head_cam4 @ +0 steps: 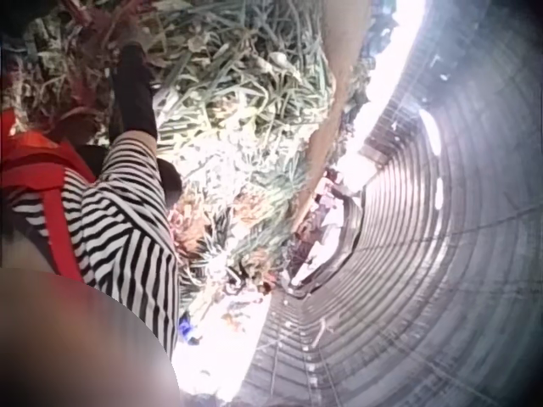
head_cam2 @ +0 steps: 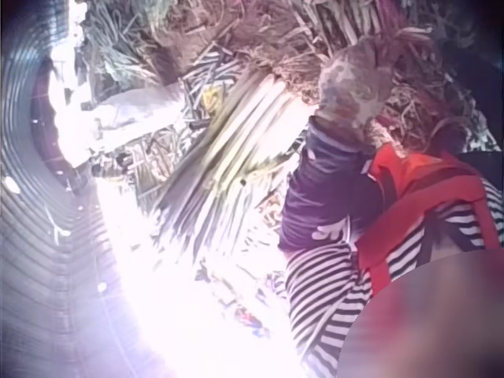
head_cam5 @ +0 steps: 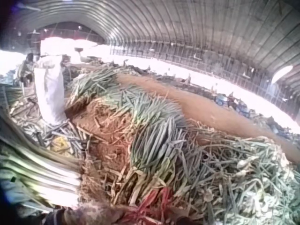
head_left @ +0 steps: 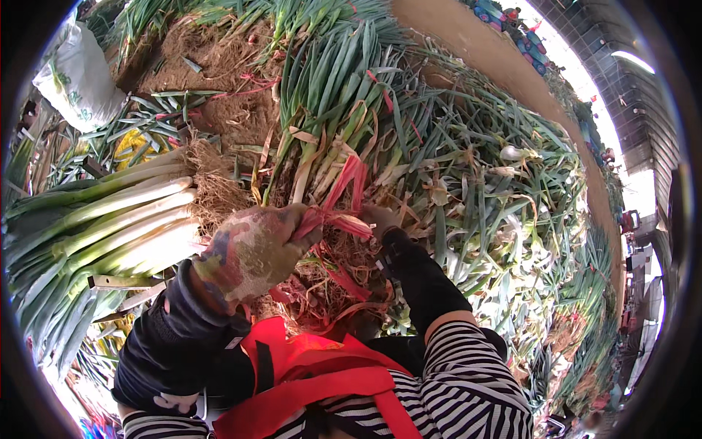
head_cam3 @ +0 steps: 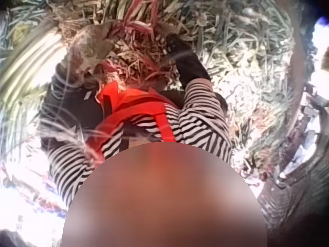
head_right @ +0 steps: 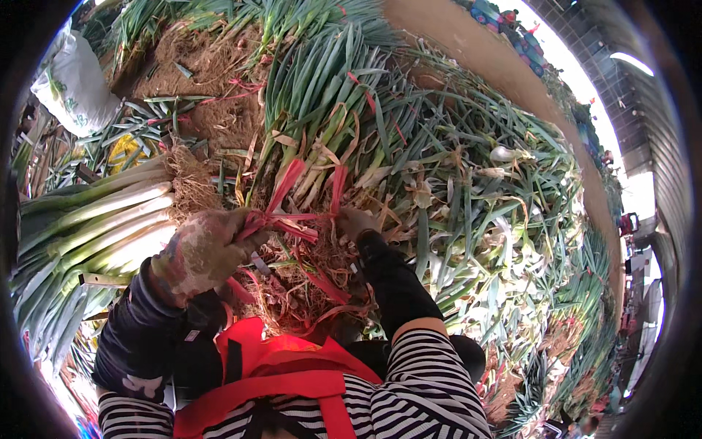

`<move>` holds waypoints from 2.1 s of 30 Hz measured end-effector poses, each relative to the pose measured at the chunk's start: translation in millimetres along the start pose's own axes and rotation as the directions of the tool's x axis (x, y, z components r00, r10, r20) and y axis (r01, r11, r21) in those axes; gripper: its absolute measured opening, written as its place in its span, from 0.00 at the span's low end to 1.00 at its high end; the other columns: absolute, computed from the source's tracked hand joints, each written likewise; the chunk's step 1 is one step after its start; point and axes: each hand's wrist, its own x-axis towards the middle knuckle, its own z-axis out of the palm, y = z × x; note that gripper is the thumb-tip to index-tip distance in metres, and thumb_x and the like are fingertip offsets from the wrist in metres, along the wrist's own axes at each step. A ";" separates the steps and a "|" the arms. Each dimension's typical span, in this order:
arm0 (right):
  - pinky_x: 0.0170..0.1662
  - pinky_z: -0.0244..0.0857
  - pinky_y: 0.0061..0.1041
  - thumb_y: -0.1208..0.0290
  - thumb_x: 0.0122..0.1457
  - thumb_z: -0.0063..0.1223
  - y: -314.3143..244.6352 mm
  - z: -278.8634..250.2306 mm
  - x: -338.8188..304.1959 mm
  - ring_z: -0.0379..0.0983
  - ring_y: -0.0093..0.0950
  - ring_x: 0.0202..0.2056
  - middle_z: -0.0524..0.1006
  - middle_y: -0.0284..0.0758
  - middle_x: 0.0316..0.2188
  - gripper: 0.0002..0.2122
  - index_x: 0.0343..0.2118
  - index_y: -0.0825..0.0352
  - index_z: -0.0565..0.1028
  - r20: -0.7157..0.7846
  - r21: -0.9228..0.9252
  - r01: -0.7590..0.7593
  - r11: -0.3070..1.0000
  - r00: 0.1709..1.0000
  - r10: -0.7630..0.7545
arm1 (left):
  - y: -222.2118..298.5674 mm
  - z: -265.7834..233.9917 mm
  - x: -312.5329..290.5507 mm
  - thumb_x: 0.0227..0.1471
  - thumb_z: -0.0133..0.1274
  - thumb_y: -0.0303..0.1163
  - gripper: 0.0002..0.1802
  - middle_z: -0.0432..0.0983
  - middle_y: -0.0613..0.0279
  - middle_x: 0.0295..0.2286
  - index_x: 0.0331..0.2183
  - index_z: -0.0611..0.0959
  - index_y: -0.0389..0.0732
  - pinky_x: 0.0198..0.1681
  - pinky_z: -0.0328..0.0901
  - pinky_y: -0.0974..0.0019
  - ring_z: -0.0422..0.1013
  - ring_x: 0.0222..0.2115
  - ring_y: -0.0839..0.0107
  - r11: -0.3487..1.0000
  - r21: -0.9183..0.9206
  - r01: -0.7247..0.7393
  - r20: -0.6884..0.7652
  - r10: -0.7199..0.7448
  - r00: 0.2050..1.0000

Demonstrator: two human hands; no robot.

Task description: The person cleans scallions by peeling away the outer layers by hand and then bundles them together using a pink plastic tie.

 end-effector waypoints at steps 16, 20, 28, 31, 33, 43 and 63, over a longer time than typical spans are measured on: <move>0.45 0.66 0.35 0.53 0.60 0.45 18.8 3.5 32.5 0.71 0.35 0.45 0.73 0.38 0.44 0.20 0.50 0.59 0.68 -0.418 0.123 0.121 0.985 0.907 -0.060 | -7.7 6.5 2.3 0.56 0.49 0.42 0.17 0.76 0.53 0.26 0.42 0.77 0.41 0.34 0.67 0.59 0.75 0.29 0.61 0.994 0.012 -0.108 -0.026 0.108 0.994; 0.45 0.66 0.33 0.55 0.61 0.45 18.8 -9.2 25.6 0.70 0.35 0.46 0.70 0.38 0.48 0.20 0.52 0.61 0.65 -0.215 0.884 -0.116 0.453 0.760 0.614 | -8.7 4.9 0.5 0.53 0.50 0.39 0.15 0.74 0.49 0.26 0.38 0.75 0.38 0.35 0.65 0.54 0.72 0.32 0.51 0.988 0.001 -0.153 -0.044 0.153 0.987; 0.42 0.65 0.39 0.65 0.59 0.48 -37.1 -42.5 5.6 0.72 0.39 0.34 0.74 0.42 0.35 0.16 0.49 0.63 0.68 -0.493 0.159 0.064 0.985 0.870 0.023 | -8.2 1.3 0.1 0.55 0.49 0.40 0.17 0.78 0.55 0.29 0.42 0.77 0.39 0.35 0.68 0.61 0.76 0.31 0.62 0.997 0.037 -0.061 -0.007 0.062 0.998; 0.45 0.64 0.40 0.68 0.56 0.51 -40.8 -26.4 14.8 0.72 0.40 0.34 0.74 0.41 0.37 0.12 0.44 0.61 0.72 -0.402 -0.197 -0.049 0.979 0.915 -0.035 | -0.8 -1.7 0.8 0.55 0.50 0.40 0.17 0.78 0.55 0.29 0.42 0.77 0.39 0.35 0.68 0.61 0.76 0.32 0.62 1.000 0.013 -0.021 0.030 0.020 0.999; 0.46 0.63 0.41 0.67 0.55 0.53 -37.6 -18.3 26.8 0.72 0.39 0.36 0.74 0.39 0.38 0.12 0.42 0.60 0.74 -0.492 -0.383 -0.046 0.923 0.856 -0.162 | -1.9 -0.2 1.5 0.55 0.50 0.40 0.17 0.78 0.55 0.29 0.43 0.77 0.40 0.35 0.68 0.61 0.76 0.31 0.62 0.998 0.029 -0.050 0.018 0.050 0.999; 0.54 0.58 0.38 0.48 0.61 0.43 -13.5 -31.0 43.8 0.60 0.35 0.54 0.61 0.38 0.56 0.28 0.58 0.64 0.60 0.062 0.866 0.210 -0.455 0.856 0.513 | -12.2 4.0 3.4 0.57 0.48 0.39 0.16 0.78 0.57 0.29 0.44 0.76 0.40 0.28 0.70 0.64 0.76 0.22 0.69 0.996 -0.003 -0.084 0.002 0.084 0.996; 0.37 0.68 0.34 0.56 0.56 0.47 68.5 -89.8 -19.5 0.75 0.32 0.32 0.77 0.35 0.27 0.14 0.29 0.61 0.78 0.091 0.825 -0.166 0.541 0.983 0.162 | -11.7 6.0 8.8 0.57 0.48 0.45 0.18 0.72 0.56 0.21 0.41 0.77 0.40 0.29 0.66 0.63 0.71 0.22 0.68 0.998 -0.020 -0.063 -0.061 0.061 0.996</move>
